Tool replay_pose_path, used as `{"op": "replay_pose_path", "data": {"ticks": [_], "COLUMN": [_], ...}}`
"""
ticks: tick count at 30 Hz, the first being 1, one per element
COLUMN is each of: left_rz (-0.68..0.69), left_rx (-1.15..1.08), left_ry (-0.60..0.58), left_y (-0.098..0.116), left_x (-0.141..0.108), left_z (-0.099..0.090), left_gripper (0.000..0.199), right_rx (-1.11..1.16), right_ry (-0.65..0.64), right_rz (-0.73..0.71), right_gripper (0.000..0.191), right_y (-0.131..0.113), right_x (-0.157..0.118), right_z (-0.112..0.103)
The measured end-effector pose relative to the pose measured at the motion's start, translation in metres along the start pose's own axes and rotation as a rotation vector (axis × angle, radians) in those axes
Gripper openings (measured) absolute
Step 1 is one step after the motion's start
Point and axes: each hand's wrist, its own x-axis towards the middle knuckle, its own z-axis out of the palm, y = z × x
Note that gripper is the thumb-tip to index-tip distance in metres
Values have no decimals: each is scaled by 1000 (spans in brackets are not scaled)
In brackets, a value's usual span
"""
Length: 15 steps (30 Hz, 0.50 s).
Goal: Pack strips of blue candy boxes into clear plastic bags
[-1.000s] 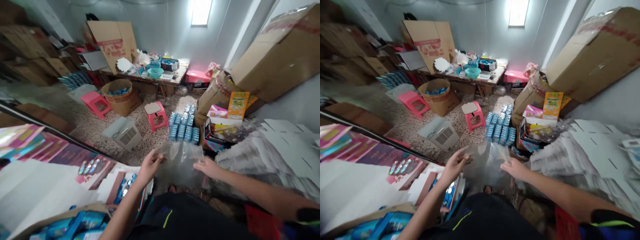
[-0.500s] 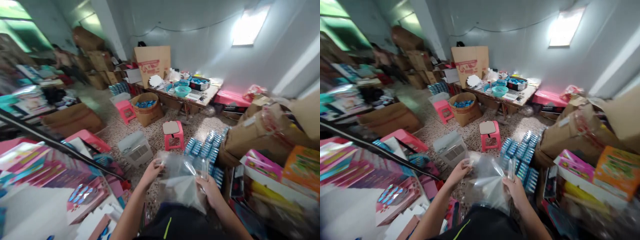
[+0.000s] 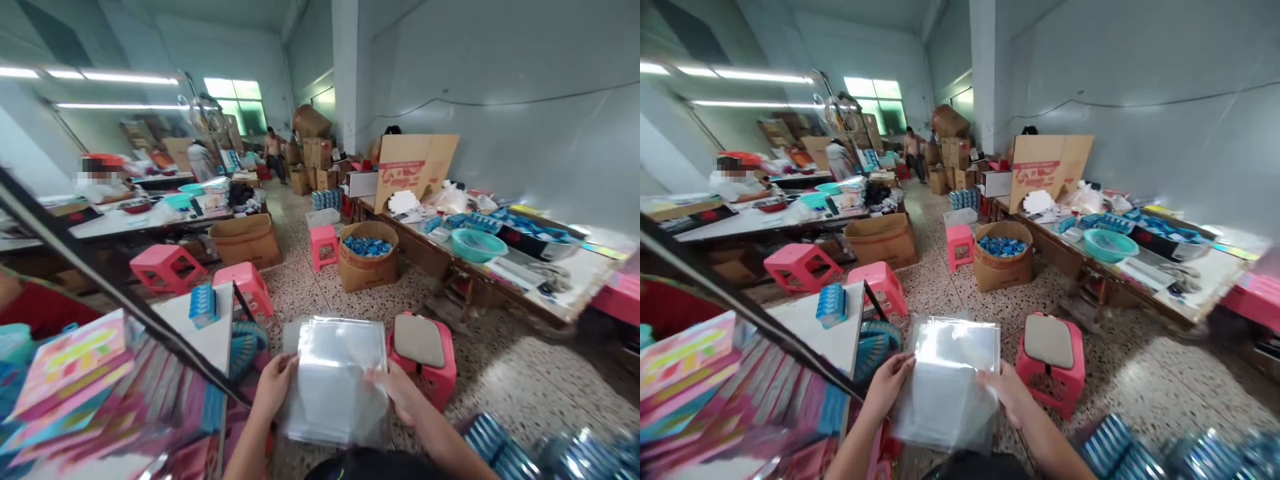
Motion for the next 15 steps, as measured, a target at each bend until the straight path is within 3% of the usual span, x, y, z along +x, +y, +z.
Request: {"op": "replay_pose_path", "data": {"ticks": [4,8,12,15], "left_rz": [-4,-48,-123,-143], "left_rx": [163,112,27,-86], "left_ry": [120,201,325,333], "left_y": [23,38,43,47], "left_x": [67,112,164,217], "left_z": [-21,-20,0,33], "left_gripper": [56,58,57,53], "right_rx": [77,127,121,155], "right_ry": [-142,-247,-322,-320], "right_rz": [35,64,106,68], "right_gripper": [71,63,56,61], "right_y": [-33,-69,-108,-142], "right_x": [80,140,201,256], "right_z": [24,27,19,1]}}
